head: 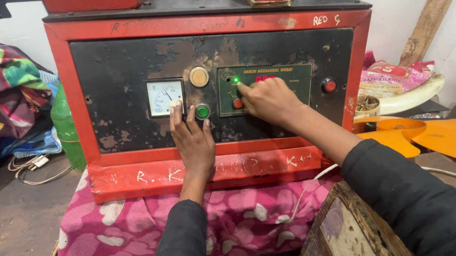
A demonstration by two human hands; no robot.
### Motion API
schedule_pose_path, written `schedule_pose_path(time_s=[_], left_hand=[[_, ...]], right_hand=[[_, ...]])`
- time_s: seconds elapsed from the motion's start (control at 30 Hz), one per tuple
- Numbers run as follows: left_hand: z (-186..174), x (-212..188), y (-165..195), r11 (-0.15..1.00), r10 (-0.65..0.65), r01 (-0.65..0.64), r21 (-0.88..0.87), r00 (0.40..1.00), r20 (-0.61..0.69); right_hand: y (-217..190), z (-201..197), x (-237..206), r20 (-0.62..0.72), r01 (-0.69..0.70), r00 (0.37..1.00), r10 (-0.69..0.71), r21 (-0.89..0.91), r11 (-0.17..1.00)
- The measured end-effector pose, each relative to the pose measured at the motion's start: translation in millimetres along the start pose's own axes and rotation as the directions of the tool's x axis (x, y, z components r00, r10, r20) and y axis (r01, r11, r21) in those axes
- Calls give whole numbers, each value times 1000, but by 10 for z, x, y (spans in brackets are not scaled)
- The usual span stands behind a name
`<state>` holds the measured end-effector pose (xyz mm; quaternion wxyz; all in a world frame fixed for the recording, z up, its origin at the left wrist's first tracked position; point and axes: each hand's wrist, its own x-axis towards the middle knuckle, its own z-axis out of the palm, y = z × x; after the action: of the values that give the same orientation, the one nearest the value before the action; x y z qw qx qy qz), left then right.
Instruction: The person operates a red industrial machine's control panel, pressing buttons and adjusting a digital counter. They then retrieve a metal rod and a screwdriver from a tool box and use them to adjust a component on the machine's spindle.
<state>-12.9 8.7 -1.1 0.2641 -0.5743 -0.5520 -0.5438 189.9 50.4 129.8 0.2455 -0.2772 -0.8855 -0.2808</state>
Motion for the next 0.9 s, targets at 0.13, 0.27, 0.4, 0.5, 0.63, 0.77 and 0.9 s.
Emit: schedule_pose_path(time_s=[0.13, 0.27, 0.4, 0.5, 0.63, 0.77, 0.9], left_hand=[[2, 0, -1, 1000, 3, -3, 9, 1000, 3], [9, 4, -6, 1000, 0, 0, 21, 1000, 12], [11, 0, -6, 1000, 2, -3, 26, 1000, 15], [12, -7, -6, 1000, -1, 0, 15, 1000, 11], [16, -7, -18, 1000, 1, -1, 9, 1000, 2], [26, -9, -27, 1000, 1, -1, 16, 1000, -5], [35, -15, -33, 1000, 2, -2, 13, 1000, -8]], right_hand=[[86, 71, -64, -21, 15, 1000, -16, -58, 998], [72, 52, -71, -38, 38, 999, -39, -34, 999], [61, 16, -70, 4, 37, 999, -37, -45, 998], [69, 0, -108, -40, 43, 998, -42, 19, 999], [81, -4, -164, -77, -46, 996, 54, 103, 994], [76, 32, -169, -83, -37, 996, 45, 97, 995], [74, 86, -179, -46, -47, 998, 50, 61, 997]])
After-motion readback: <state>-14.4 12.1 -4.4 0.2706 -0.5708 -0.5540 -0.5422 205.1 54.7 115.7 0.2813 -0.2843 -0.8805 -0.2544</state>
